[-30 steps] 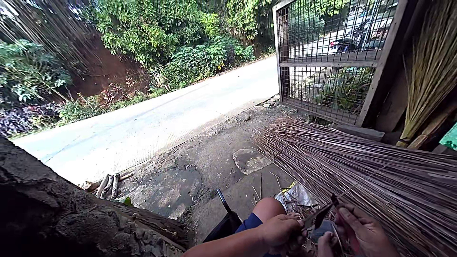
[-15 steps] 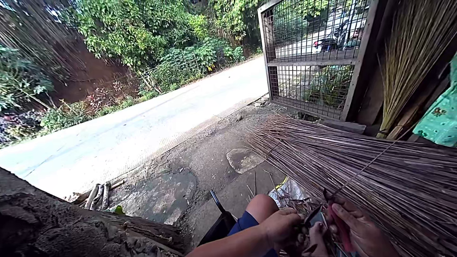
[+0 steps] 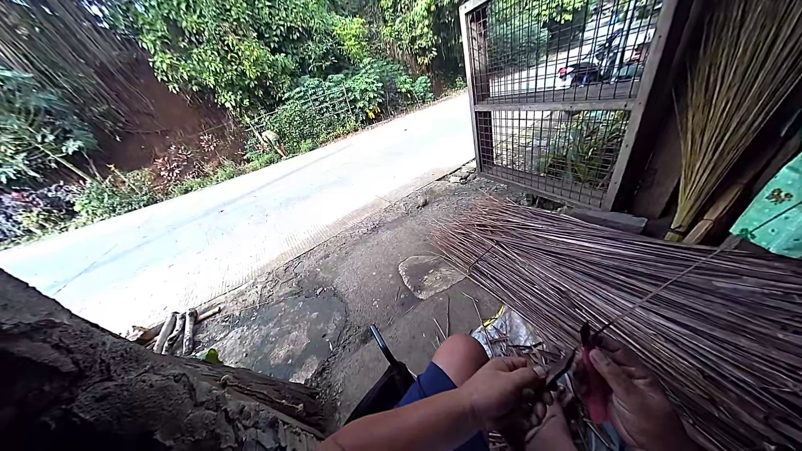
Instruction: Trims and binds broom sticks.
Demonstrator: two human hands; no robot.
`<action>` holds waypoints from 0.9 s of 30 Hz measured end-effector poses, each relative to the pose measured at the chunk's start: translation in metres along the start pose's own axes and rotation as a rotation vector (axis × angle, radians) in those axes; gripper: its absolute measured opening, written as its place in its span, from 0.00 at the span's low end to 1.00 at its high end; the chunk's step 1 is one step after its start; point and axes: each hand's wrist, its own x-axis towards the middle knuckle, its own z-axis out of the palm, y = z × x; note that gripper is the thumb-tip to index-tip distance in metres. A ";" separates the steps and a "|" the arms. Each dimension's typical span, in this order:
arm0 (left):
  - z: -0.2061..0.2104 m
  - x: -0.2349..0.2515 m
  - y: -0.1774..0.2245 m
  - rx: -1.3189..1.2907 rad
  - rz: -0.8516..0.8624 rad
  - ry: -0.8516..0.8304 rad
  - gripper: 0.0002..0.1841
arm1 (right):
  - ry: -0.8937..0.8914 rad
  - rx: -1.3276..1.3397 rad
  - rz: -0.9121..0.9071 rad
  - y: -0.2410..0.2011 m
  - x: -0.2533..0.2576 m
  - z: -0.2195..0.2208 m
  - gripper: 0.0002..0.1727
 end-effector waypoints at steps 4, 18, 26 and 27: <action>-0.001 0.003 0.001 0.015 0.043 0.014 0.10 | -0.022 -0.041 -0.010 0.002 0.004 -0.002 0.12; 0.003 0.008 0.008 0.167 0.183 0.060 0.12 | -0.352 0.003 0.230 -0.023 0.001 -0.008 0.11; -0.003 0.004 0.008 0.610 0.520 0.086 0.09 | -0.261 -0.132 0.236 -0.032 0.003 -0.017 0.15; -0.004 0.003 0.007 0.613 0.524 0.092 0.09 | -0.252 -0.136 0.236 -0.030 0.003 -0.016 0.15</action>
